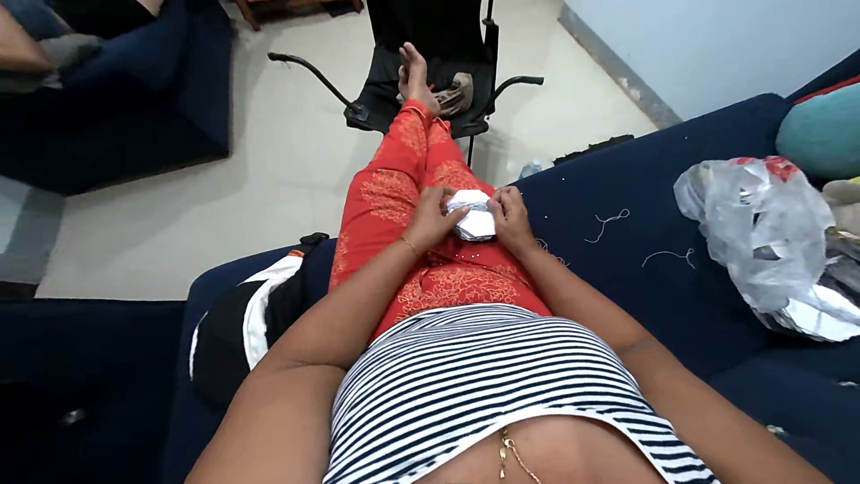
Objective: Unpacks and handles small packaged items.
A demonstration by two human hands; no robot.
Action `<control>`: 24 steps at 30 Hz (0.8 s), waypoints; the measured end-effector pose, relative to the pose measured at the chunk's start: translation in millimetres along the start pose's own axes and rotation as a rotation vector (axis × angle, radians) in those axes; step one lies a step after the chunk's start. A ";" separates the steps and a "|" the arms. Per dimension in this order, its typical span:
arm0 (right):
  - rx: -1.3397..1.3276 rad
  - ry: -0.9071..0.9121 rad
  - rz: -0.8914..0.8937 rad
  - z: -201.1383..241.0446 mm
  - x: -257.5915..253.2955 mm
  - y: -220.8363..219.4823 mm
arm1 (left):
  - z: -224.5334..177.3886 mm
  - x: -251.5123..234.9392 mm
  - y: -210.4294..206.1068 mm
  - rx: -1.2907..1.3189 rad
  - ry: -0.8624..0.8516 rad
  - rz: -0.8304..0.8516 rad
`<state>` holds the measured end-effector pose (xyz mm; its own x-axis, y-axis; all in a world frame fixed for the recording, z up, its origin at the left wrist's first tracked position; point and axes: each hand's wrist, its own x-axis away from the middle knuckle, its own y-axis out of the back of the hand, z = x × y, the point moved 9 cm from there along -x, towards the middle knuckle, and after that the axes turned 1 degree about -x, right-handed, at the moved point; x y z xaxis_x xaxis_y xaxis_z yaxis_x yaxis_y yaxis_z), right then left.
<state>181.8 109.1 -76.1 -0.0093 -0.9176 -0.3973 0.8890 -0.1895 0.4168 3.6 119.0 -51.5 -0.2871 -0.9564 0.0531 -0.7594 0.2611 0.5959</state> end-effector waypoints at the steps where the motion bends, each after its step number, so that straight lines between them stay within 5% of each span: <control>1: -0.002 -0.004 0.003 -0.6 -0.3 0.1 | 5.7 -0.9 -3.0 0.023 0.055 0.023; 9: -0.515 -0.392 0.159 -7.2 7.4 -1.6 | 8.5 0.0 -12.1 0.221 0.069 0.091; 16: -0.339 0.093 -0.054 57.5 1.2 23.4 | -51.1 16.9 -4.1 0.056 -0.461 -0.013; 24: -0.245 0.231 0.132 48.2 34.0 13.7 | -40.8 19.4 -25.9 0.130 -0.516 -0.004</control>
<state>171.6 58.4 -44.5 0.1919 -0.8203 -0.5388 0.9593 0.0409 0.2794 41.5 88.3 -33.2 -0.5086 -0.7776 -0.3696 -0.8181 0.3026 0.4890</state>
